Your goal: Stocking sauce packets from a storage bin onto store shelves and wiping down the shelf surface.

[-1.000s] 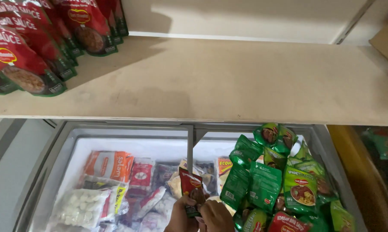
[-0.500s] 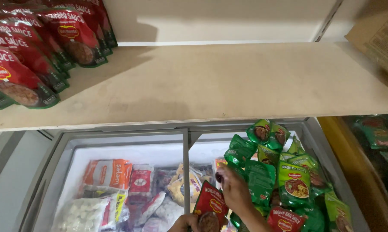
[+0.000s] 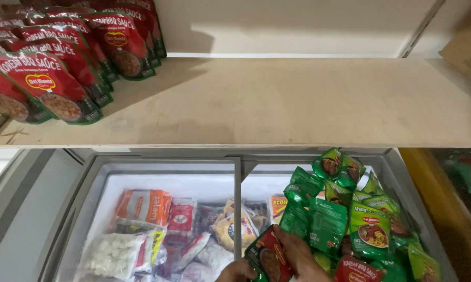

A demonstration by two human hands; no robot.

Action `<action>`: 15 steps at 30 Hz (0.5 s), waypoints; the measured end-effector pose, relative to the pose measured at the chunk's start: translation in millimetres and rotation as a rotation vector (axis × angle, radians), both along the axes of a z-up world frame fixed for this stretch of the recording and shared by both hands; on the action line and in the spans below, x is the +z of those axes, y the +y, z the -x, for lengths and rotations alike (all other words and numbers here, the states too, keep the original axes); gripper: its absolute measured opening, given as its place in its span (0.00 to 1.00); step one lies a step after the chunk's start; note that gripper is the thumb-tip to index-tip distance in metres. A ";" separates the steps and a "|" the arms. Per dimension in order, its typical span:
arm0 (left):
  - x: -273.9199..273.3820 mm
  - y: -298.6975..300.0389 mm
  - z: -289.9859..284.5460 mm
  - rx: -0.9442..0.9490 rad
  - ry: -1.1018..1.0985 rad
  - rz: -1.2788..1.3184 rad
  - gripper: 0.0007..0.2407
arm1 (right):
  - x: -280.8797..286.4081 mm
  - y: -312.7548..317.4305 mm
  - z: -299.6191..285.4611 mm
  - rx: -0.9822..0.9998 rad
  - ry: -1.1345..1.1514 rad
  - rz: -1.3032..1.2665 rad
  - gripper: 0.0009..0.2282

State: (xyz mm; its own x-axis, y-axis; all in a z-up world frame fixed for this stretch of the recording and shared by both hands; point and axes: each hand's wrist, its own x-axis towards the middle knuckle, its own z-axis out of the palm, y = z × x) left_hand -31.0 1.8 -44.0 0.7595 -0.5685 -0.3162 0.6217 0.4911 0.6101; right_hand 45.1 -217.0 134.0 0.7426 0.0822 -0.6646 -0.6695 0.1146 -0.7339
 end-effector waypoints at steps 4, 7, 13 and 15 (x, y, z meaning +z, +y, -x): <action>57.4 -2.4 -30.1 0.001 -0.276 -0.414 0.10 | 31.7 16.6 11.3 -0.174 0.015 -0.289 0.16; 160.3 -5.1 -25.1 0.130 -0.127 -0.599 0.13 | 57.7 17.8 8.7 -0.275 -0.018 -0.150 0.18; 180.4 3.1 -24.2 0.306 -0.312 -0.931 0.17 | 36.3 23.6 11.6 -0.208 -0.434 0.470 0.22; 230.4 -1.0 -25.1 0.392 -0.100 -0.664 0.20 | 47.0 28.7 13.1 -0.223 -0.446 0.476 0.22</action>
